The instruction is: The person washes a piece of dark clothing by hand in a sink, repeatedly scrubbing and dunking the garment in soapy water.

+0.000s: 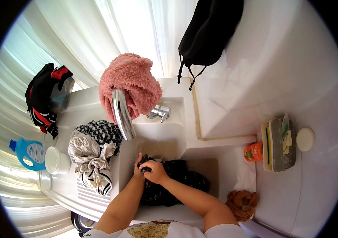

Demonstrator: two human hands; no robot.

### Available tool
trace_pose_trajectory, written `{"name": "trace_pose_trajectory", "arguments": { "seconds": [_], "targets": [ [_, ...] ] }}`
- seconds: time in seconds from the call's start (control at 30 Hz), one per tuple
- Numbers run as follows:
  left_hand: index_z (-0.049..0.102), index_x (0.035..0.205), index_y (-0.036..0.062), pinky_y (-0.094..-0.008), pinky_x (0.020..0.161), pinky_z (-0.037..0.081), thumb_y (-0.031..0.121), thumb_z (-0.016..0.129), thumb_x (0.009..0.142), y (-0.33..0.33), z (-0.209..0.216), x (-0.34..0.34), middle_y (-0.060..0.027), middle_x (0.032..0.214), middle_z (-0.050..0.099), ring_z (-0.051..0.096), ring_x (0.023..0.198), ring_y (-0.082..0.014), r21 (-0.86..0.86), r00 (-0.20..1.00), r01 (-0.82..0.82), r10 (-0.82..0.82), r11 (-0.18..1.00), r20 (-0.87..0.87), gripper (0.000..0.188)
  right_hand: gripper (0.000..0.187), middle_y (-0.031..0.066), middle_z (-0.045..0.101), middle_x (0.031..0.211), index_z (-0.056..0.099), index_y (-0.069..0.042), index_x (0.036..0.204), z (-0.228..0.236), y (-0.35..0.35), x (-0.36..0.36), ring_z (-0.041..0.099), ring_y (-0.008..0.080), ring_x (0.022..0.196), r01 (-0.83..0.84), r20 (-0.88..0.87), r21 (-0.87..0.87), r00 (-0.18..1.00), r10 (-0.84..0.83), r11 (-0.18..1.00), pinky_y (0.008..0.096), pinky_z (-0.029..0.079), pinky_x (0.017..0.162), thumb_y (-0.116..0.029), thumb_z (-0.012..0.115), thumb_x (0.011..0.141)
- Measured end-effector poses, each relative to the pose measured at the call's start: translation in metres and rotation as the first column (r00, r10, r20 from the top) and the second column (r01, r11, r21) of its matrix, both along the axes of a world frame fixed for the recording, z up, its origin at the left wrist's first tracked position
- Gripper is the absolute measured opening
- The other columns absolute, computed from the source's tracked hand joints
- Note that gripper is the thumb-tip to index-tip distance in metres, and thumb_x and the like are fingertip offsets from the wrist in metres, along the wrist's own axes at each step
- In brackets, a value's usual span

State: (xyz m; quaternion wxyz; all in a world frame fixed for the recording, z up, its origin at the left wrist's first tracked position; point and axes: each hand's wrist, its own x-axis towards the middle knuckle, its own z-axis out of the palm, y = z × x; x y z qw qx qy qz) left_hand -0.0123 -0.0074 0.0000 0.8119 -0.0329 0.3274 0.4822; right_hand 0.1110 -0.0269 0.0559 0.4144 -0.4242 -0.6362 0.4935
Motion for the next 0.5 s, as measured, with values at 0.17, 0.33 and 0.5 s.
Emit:
{"name": "trace_pose_trajectory", "arguments": {
  "seconds": [0.17,0.33,0.5],
  "targets": [
    [0.063,0.097,0.008,-0.0329,0.067,0.053,0.032,0.054,0.089,-0.016,0.019,0.014,-0.0063,0.089,0.066,0.064,0.077,-0.0194,-0.072,0.918,0.065,-0.088,0.995,-0.387,0.026,0.02,0.0128,0.054,0.084,0.053,-0.003,0.084,0.005,0.001,0.005,0.057,0.0327,0.08,0.322,0.35,0.226,0.854,-0.385,0.919,0.038,0.047,0.071,-0.014,0.062,0.071],
    [0.065,0.092,0.0084,-0.0333,0.068,0.052,0.041,0.056,0.087,-0.015,0.059,0.02,-0.0059,0.075,0.062,0.061,0.071,-0.0199,-0.113,0.97,-0.029,0.0,0.993,-0.243,0.034,0.016,0.0172,0.058,0.098,0.052,-0.003,0.069,-0.004,-0.013,-0.011,0.053,0.0359,0.084,0.395,0.18,0.356,0.86,-0.477,0.847,0.0405,0.044,0.078,-0.013,0.063,0.073],
    [0.06,0.089,0.0107,-0.0338,0.07,0.05,0.04,0.048,0.092,-0.033,0.0,-0.001,-0.0054,0.085,0.062,0.06,0.079,-0.0177,0.07,0.989,0.001,0.009,0.998,-0.149,0.032,0.02,0.0109,0.054,0.072,0.052,-0.008,0.063,0.019,-0.017,-0.023,0.056,0.0327,0.066,0.263,0.203,0.465,0.897,-0.391,0.845,0.0414,0.046,0.055,-0.019,0.065,0.073]
  ]
}}
